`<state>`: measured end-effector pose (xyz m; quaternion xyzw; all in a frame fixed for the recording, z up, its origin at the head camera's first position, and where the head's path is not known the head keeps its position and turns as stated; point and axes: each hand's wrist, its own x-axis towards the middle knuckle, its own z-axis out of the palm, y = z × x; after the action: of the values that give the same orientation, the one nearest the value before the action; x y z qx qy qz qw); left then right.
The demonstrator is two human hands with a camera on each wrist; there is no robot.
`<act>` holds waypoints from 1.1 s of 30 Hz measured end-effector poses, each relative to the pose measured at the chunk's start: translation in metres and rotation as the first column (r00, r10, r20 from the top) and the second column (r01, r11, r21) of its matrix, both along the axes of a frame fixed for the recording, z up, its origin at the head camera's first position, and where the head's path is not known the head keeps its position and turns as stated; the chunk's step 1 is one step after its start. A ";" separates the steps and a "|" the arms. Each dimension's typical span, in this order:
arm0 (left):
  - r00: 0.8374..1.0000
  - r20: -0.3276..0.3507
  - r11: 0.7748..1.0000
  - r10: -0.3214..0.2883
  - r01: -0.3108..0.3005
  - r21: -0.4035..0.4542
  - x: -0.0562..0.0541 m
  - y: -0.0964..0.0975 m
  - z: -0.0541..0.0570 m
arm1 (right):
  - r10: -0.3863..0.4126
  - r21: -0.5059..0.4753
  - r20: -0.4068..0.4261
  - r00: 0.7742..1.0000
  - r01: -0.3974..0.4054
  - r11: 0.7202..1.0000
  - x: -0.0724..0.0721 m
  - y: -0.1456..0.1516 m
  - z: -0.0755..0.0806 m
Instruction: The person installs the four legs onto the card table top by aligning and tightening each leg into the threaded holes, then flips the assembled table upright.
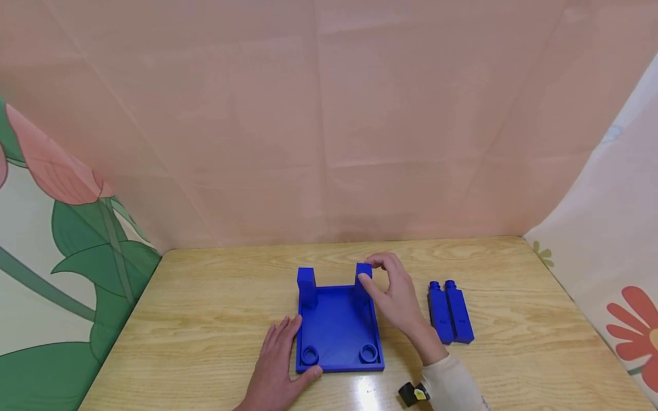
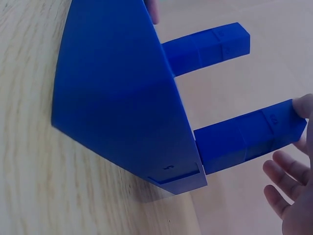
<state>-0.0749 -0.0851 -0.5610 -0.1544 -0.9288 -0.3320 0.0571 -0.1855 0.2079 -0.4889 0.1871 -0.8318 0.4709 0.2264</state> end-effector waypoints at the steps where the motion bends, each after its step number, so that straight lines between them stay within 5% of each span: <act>1: 1.000 -0.005 1.000 -0.001 0.001 0.004 0.000 0.000 0.000 | -0.013 0.001 0.006 1.000 0.013 1.000 0.000 0.000 0.000; 6: 1.000 -0.003 1.000 0.001 -0.001 0.005 0.000 0.000 -0.001 | -0.033 0.028 0.013 0.999 0.033 0.999 0.000 0.000 -0.001; 15: 1.000 -0.017 1.000 -0.003 0.003 -0.002 0.000 0.000 -0.002 | 0.113 0.026 -0.014 0.994 -0.112 0.993 0.001 0.007 -0.001; 25: 1.000 0.020 1.000 -0.002 0.002 0.001 0.000 0.000 -0.001 | 0.108 0.039 -0.009 0.994 -0.108 0.993 0.001 0.005 -0.001; 33: 1.000 -0.026 1.000 0.000 0.001 0.005 0.000 0.001 -0.001 | 0.091 0.019 -0.005 0.996 -0.091 0.996 0.000 0.004 -0.001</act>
<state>-0.0750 -0.0846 -0.5622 -0.1588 -0.9271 -0.3323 0.0693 -0.1854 0.2119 -0.4895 0.2283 -0.8262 0.4724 0.2052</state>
